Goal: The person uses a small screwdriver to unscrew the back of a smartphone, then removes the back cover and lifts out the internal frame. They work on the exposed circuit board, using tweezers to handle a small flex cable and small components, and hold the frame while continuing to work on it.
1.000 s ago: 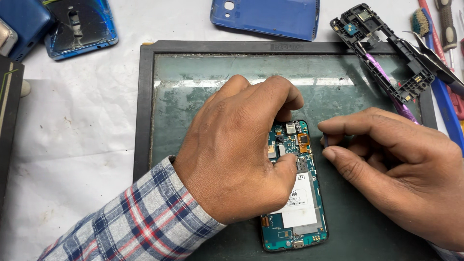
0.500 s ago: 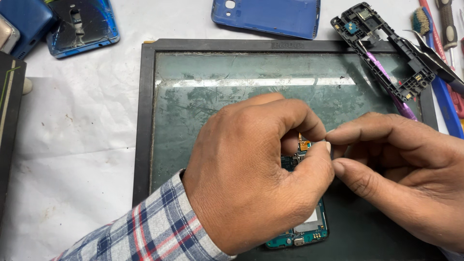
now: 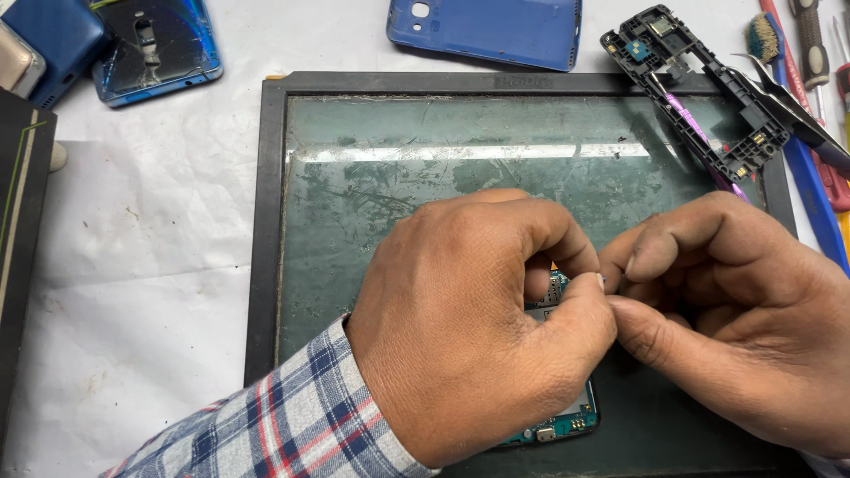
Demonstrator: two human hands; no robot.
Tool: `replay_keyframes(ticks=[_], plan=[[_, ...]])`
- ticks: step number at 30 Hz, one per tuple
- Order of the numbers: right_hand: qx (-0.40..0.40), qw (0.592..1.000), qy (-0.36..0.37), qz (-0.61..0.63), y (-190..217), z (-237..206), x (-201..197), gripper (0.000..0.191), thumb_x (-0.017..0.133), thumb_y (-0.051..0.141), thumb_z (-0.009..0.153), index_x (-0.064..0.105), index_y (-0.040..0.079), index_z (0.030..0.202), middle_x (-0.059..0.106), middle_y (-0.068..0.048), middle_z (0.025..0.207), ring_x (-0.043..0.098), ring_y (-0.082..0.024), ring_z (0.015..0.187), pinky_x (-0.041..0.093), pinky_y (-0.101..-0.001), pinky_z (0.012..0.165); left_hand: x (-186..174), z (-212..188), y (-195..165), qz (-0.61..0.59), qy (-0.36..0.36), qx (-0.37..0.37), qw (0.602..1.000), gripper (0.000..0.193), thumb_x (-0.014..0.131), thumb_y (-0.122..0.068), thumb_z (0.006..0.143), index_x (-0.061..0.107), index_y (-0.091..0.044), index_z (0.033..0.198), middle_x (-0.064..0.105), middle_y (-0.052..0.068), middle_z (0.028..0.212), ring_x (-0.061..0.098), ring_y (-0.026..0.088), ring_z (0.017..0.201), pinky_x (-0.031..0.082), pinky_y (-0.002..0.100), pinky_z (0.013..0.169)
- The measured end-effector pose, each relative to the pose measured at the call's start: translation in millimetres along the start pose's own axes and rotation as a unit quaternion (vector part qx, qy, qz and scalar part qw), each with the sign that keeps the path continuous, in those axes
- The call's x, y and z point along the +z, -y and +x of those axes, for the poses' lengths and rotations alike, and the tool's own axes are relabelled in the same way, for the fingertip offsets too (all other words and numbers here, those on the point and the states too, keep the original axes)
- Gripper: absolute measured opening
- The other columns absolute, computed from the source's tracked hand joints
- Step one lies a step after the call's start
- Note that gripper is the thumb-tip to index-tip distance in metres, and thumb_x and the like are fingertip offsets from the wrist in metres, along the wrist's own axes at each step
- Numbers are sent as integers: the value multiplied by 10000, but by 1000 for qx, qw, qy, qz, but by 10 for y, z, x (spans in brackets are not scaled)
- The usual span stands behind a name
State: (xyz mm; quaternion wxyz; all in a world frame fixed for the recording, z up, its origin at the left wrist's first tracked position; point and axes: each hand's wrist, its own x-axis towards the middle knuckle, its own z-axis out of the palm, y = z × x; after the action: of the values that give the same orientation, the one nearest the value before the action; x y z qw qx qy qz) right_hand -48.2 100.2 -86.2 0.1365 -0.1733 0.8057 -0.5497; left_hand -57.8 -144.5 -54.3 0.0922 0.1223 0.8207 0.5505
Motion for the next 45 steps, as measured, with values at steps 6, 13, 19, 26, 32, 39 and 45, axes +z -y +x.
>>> replay_keyframes(ticks=[6, 13, 19, 26, 32, 39, 45], plan=[[-9, 1000, 5, 0, -4, -3, -3, 329, 712, -49, 891, 535, 33, 1156, 677, -132, 1124, 781, -140, 933, 635, -282, 746, 10, 4, -12, 10, 6, -19, 1000, 180, 678, -265, 749, 732, -93, 744, 670, 16, 653, 622, 114, 552, 506, 300, 478], [10, 999, -29, -26, 19, -17, 8, 338, 719, -10, 935, 606, -17, 1254, 713, -138, 1076, 771, -158, 947, 656, -277, 726, -8, 14, 33, -51, -48, 49, 996, 173, 693, -239, 771, 717, -67, 765, 655, -7, 676, 606, 69, 578, 515, 243, 513], [28, 999, -7, -40, 51, -7, -24, 248, 714, 29, 950, 706, -16, 1194, 741, -109, 1003, 808, -126, 896, 630, -275, 723, -17, 26, 101, -122, -3, -9, 993, 176, 706, -233, 792, 753, -64, 807, 639, -47, 634, 563, 16, 572, 475, 195, 475], [37, 999, -6, -19, 45, 13, -20, 245, 710, 20, 958, 694, -26, 1198, 761, -127, 992, 793, -122, 855, 651, -252, 691, -12, 37, 102, -159, 23, -12, 987, 177, 723, -219, 782, 752, -48, 821, 633, -26, 633, 539, 17, 550, 445, 192, 447], [29, 1000, -9, -4, 46, 20, -19, 218, 703, 45, 971, 729, -40, 1170, 761, -117, 979, 745, -107, 864, 638, -241, 697, -16, 48, 106, -136, 19, -9, 990, 162, 707, -217, 773, 749, -66, 812, 668, -33, 669, 548, 19, 595, 467, 201, 477], [73, 994, -51, -61, 18, 14, -30, 201, 714, 55, 986, 693, -7, 1177, 732, -111, 938, 696, -105, 765, 617, -235, 608, -29, 28, 82, -49, -5, -4, 999, 159, 701, -240, 744, 737, -88, 772, 623, -17, 651, 567, 67, 552, 469, 253, 466], [35, 995, -51, -75, 33, 3, 6, 201, 701, 58, 975, 715, -9, 1164, 737, -100, 961, 756, -100, 780, 646, -233, 643, 1, 9, 45, -17, 6, 4, 1000, 151, 698, -241, 713, 730, -97, 744, 583, -23, 594, 535, 81, 496, 427, 288, 439]])
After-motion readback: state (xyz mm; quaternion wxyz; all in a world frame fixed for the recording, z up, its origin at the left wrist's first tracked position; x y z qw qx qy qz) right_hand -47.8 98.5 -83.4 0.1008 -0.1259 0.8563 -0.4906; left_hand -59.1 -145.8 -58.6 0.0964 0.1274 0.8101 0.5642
